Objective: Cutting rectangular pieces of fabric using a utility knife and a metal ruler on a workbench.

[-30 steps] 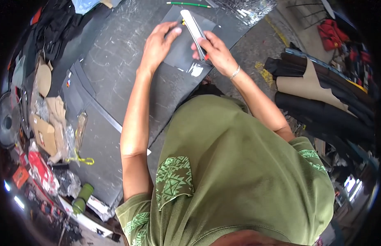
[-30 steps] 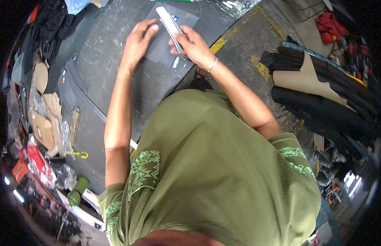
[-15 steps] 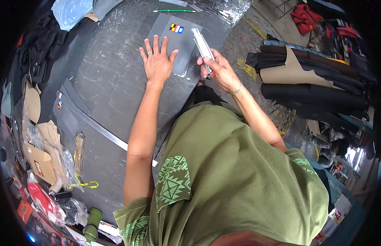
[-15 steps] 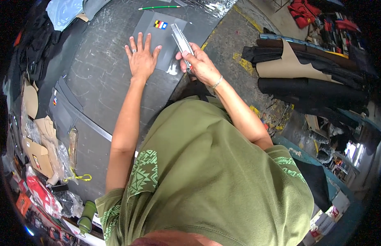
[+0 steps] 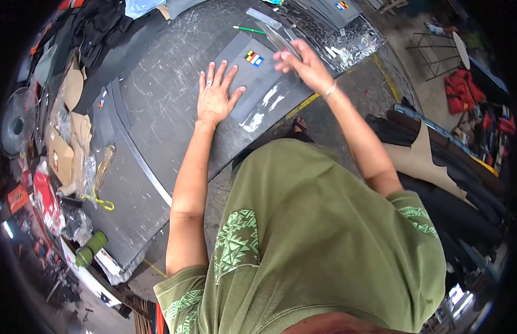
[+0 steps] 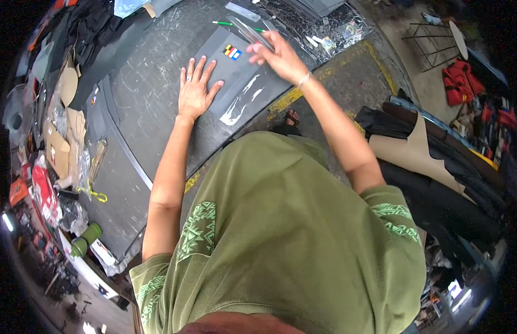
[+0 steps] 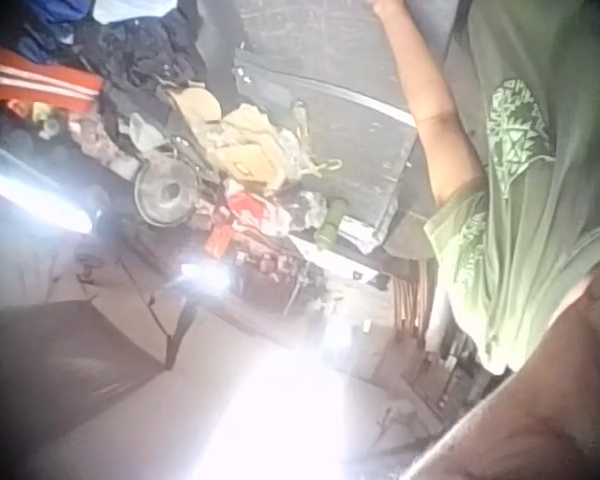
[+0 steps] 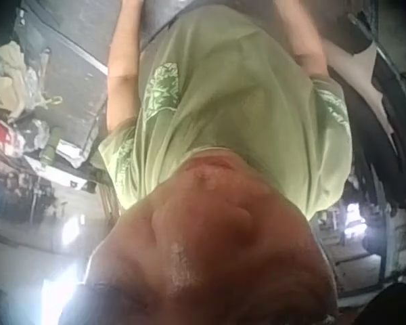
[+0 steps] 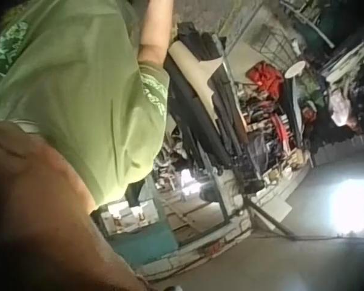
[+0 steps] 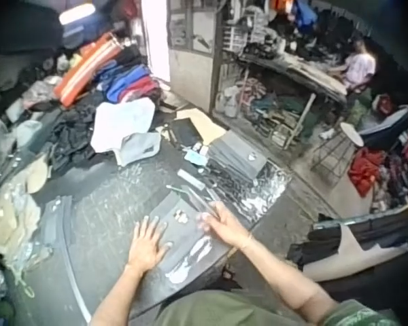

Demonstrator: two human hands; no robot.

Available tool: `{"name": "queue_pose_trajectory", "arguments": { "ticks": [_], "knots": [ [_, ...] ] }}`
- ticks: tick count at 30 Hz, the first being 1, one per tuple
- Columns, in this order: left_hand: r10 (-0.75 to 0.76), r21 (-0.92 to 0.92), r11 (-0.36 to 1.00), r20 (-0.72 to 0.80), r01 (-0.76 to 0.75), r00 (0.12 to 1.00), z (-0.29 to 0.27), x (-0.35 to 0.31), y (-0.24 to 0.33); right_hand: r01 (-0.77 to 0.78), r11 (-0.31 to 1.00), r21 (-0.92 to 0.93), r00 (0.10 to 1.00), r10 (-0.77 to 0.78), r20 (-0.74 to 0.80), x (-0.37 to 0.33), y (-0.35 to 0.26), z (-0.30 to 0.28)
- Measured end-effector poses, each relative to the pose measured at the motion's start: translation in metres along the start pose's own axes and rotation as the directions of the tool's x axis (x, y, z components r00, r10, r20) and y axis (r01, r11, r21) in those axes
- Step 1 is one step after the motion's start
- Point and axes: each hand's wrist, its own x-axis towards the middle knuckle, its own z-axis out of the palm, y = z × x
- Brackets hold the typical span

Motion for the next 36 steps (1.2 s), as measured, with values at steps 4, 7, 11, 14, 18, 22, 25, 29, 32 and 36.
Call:
{"name": "queue_pose_trajectory", "arguments": {
  "ticks": [4, 7, 11, 14, 18, 22, 25, 29, 32, 36],
  "knots": [
    [0.010, 0.015, 1.000, 0.004, -0.010, 1.000, -0.003, 0.006, 0.003, 0.172, 0.933, -0.318, 0.985, -0.161, 0.061, 0.073, 0.028, -0.030],
    [0.004, 0.012, 1.000, -0.017, -0.004, 1.000, 0.001, 0.004, 0.002, 0.129, 0.682, -0.720, 0.990, -0.131, 0.053, 0.103, 0.014, -0.031],
    [0.012, 0.024, 1.000, -0.022, -0.011, 1.000, 0.002, 0.005, 0.003, 0.218, 0.394, -0.893, 0.962, -0.240, 0.129, 0.121, 0.019, -0.024],
    [0.005, 0.029, 1.000, -0.012, -0.005, 1.000, 0.002, 0.002, 0.003, 0.163, 0.323, -0.932, 0.980, -0.159, 0.116, 0.118, 0.013, -0.008],
    [0.000, 0.019, 1.000, -0.011, 0.000, 1.000, 0.000, 0.001, 0.002, 0.124, 0.274, -0.954, 0.988, -0.121, 0.094, 0.117, 0.005, 0.004],
    [-0.012, 0.025, 1.000, -0.024, 0.013, 1.000, -0.002, -0.005, 0.003, 0.098, 0.233, -0.967, 0.989, -0.129, 0.069, 0.120, 0.004, 0.009],
    [-0.010, 0.028, 1.000, -0.056, 0.011, 0.998, -0.006, -0.017, 0.008, 0.049, 0.234, -0.971, 0.993, -0.114, 0.023, 0.124, 0.007, 0.004],
    [-0.090, 0.025, 0.996, -0.048, 0.091, 0.995, -0.009, -0.052, 0.002, 0.065, 0.249, -0.966, 0.993, -0.112, 0.038, 0.120, 0.012, 0.004],
    [-0.115, 0.020, 0.993, -0.057, 0.117, 0.992, -0.008, -0.060, 0.002, 0.060, 0.261, -0.964, 0.993, -0.111, 0.031, 0.118, 0.014, 0.001],
    [-0.161, -0.001, 0.987, -0.082, 0.161, 0.984, -0.003, -0.060, 0.007, -0.014, 0.307, -0.952, 0.997, -0.067, -0.036, 0.116, 0.016, 0.001]
  ]
}}
